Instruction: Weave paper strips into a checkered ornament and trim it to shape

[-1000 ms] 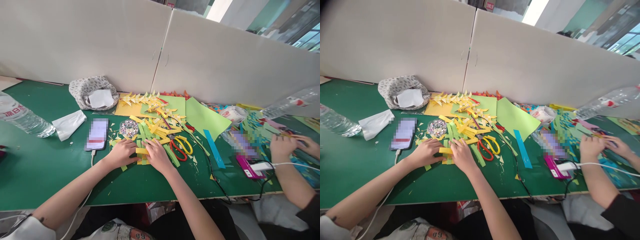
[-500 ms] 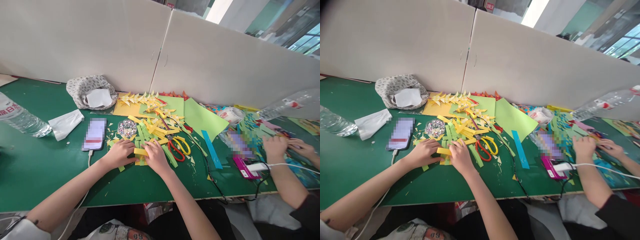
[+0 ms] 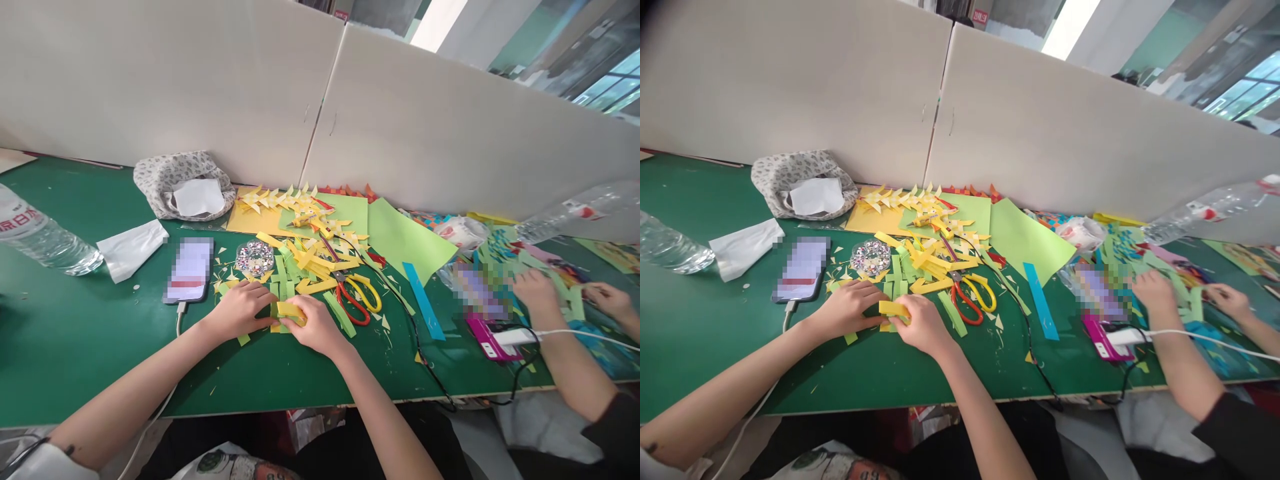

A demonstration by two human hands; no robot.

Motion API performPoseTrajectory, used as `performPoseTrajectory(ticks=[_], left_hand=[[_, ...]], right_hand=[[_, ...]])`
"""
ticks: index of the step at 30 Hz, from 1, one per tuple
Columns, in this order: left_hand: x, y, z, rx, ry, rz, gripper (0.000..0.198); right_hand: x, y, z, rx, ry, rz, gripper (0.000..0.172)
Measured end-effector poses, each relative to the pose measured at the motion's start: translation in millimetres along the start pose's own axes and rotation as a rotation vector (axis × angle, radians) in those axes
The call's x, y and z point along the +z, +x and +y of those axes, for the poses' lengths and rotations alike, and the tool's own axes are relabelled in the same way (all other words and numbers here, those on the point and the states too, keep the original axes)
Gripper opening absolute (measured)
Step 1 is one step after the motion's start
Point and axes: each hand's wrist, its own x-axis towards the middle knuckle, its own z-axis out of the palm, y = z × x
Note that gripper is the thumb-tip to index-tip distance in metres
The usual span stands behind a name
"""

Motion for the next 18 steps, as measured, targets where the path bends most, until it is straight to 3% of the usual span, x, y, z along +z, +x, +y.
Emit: performPoseTrajectory(ticks=[6,14,18], left_hand=[[0.6,0,1,0.07,0.008,0.021,0.029],[3.6,0,3,0.211,-0.048,0.003,0.021],[0.9,2,6,0.224,-0.056,-0.024,0.023]], right_hand=[[-7,0,-1,0.041,0.073,0.021,0.008],[-6,5,5,0.052,-0.058,0.118,0.006],[-8,14,12,-0.065,-0.252,0.029,0.037]])
